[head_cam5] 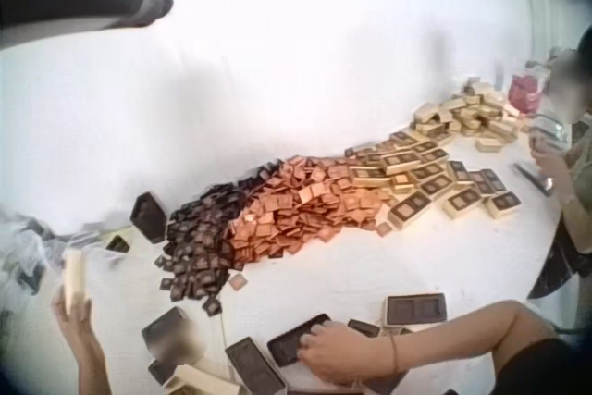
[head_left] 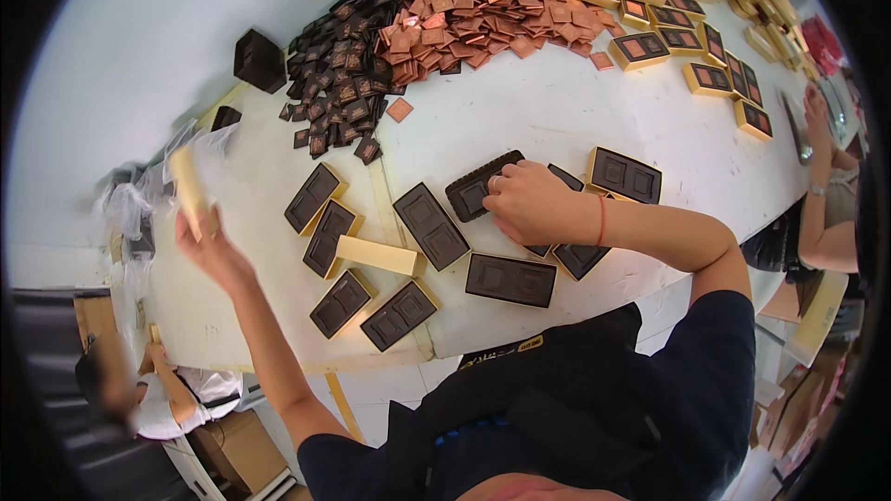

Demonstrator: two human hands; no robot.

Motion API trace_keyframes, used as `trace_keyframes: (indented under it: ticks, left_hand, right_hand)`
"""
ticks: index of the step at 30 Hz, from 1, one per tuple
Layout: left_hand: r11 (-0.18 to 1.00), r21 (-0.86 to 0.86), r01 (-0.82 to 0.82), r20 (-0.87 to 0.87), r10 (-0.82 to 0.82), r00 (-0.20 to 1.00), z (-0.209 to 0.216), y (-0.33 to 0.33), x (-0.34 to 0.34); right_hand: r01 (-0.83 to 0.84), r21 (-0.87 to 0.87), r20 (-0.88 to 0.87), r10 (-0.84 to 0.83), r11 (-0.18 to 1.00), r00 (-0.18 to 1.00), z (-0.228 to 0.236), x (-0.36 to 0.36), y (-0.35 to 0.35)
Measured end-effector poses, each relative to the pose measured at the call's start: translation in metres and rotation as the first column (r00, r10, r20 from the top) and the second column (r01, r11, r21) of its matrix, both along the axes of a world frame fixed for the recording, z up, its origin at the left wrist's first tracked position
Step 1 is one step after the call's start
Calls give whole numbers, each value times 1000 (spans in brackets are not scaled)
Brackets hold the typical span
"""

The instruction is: The person assembles small cosmetic compacts by placing square inserts into black trays and closing them with gold lids. The person repeatedly picks up inserts and trays, aligns them, and secures the lids, then sets the finished units aside on the table.

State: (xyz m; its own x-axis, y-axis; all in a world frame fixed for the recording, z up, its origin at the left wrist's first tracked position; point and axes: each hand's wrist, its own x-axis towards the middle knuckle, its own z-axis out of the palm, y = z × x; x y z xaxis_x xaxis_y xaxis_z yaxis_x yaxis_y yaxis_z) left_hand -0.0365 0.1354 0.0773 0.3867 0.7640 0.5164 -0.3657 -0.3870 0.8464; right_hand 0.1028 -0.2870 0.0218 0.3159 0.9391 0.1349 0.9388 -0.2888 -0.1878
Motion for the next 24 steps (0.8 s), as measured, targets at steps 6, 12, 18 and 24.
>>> trace_keyframes:
  ticks: [6, 12, 18, 24]
  left_hand:
    - [826, 203, 526, -555, -346, 757, -10, -132, 64]
    - [639, 88, 764, -657, -539, 526, -54, -187, 111]
    - [628, -31, 777, -751, -528, 396, -62, -201, 120]
    - [576, 42, 816, -770, -503, 394, -74, -212, 117]
  right_hand:
    - [104, 283, -158, -61, 954, 986, 11, 29, -10]
    - [249, 311, -667, 24, 917, 744, 48, 57, -63]
    - [400, 463, -699, 48, 791, 714, 76, 69, -76]
    - [149, 384, -456, 47, 911, 889, 41, 103, -25]
